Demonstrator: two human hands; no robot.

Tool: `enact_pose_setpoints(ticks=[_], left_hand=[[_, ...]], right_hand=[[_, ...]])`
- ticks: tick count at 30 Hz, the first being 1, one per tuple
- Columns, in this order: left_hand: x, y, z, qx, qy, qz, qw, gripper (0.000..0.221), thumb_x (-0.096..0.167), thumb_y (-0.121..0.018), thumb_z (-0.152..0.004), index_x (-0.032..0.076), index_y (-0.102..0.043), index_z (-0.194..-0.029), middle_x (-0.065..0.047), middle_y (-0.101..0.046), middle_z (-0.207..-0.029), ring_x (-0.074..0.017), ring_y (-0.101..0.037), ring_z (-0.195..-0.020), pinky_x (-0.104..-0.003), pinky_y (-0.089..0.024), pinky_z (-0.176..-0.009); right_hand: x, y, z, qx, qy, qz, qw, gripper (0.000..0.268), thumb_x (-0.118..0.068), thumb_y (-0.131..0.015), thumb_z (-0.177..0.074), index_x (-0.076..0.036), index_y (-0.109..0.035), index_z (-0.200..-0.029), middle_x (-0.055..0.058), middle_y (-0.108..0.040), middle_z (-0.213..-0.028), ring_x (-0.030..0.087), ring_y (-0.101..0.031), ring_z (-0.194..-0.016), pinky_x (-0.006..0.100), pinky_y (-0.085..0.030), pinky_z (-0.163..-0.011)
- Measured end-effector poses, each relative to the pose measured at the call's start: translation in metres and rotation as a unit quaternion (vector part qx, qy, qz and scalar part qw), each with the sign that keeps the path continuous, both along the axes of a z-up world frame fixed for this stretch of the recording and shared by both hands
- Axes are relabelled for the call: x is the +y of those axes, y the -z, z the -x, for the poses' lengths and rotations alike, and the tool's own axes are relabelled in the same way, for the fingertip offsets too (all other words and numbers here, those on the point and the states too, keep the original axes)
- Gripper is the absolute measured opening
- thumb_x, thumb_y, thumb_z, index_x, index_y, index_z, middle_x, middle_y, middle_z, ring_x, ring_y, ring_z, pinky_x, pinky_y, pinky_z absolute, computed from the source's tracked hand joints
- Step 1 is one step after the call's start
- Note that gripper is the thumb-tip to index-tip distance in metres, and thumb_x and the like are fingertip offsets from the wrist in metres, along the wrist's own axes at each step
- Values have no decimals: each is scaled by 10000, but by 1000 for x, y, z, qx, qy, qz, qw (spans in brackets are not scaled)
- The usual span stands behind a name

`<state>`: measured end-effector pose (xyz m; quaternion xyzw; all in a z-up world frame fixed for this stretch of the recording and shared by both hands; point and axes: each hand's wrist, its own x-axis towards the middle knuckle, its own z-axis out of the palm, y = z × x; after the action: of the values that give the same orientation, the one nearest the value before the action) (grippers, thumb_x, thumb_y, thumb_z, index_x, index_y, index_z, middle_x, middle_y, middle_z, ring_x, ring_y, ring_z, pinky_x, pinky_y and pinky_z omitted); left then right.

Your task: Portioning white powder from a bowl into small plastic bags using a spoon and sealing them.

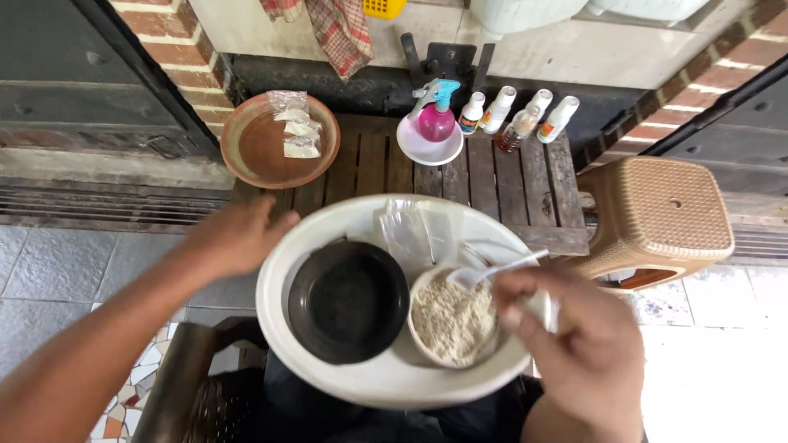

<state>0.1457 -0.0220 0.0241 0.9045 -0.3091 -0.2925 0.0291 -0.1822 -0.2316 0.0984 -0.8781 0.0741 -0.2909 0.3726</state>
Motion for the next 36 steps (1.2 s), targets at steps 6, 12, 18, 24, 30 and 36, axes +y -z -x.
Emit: enact_pose_setpoints(ticks=[6, 12, 18, 24, 30, 36], left_hand=[[24, 61, 37, 26, -63, 70, 995, 345, 369, -475, -1063, 43, -518, -1167, -225, -676, -1107, -431, -668, -964, -527, -490, -751], [40, 89, 39, -31, -17, 141, 989, 379, 307, -456, -1075, -58, -541, -1136, -245, -693, -825, -408, -766, -783, -429, -572, -561], [34, 78, 41, 1, -34, 129, 991, 427, 350, -420, -1077, -47, -555, -1158, -278, -717, -931, -418, -766, -858, -474, -622, -609], [27, 62, 52, -124, 16, 41, 991, 655, 483, -391, -1057, -65, -460, -1408, -289, -675, -1118, -422, -771, -951, -509, -645, -736], [-10, 59, 85, -405, 189, 255, 857, 388, 420, -595, -979, 135, -708, -1218, -87, -655, -1177, -303, -656, -1133, -479, -453, -934], [-51, 65, 97, -322, 249, 283, 868, 369, 336, -593, -1013, 76, -622, -1273, -113, -605, -1237, -313, -643, -1148, -482, -491, -924]], right_hand=[[8, -93, -27, -20, 10, 226, 974, 19, -48, -720, -1032, -48, -720, -1051, 3, -718, -832, 137, -657, -736, 293, -515, -652], [-3, -48, -72, 24, -87, 90, 992, 213, 84, -692, -839, -14, -793, -998, 197, -746, -749, 344, -744, -662, 441, -585, -644], [-40, 89, -89, 111, 64, 339, 932, 344, -301, -808, -818, -150, -738, -1119, 57, -694, -886, 276, -738, -775, 423, -591, -628], [-36, 127, -90, 233, 143, 308, 911, 727, -415, -802, -816, -91, -545, -1414, 140, -653, -1050, 366, -726, -926, 488, -556, -762], [-47, 146, -97, 313, 140, 208, 916, 697, -393, -758, -858, -159, -488, -1457, 69, -682, -999, 324, -720, -968, 491, -520, -874], [-73, 191, -99, 204, 146, 239, 938, 407, -369, -756, -868, -224, -650, -1233, -37, -717, -833, 211, -755, -807, 388, -544, -808]])
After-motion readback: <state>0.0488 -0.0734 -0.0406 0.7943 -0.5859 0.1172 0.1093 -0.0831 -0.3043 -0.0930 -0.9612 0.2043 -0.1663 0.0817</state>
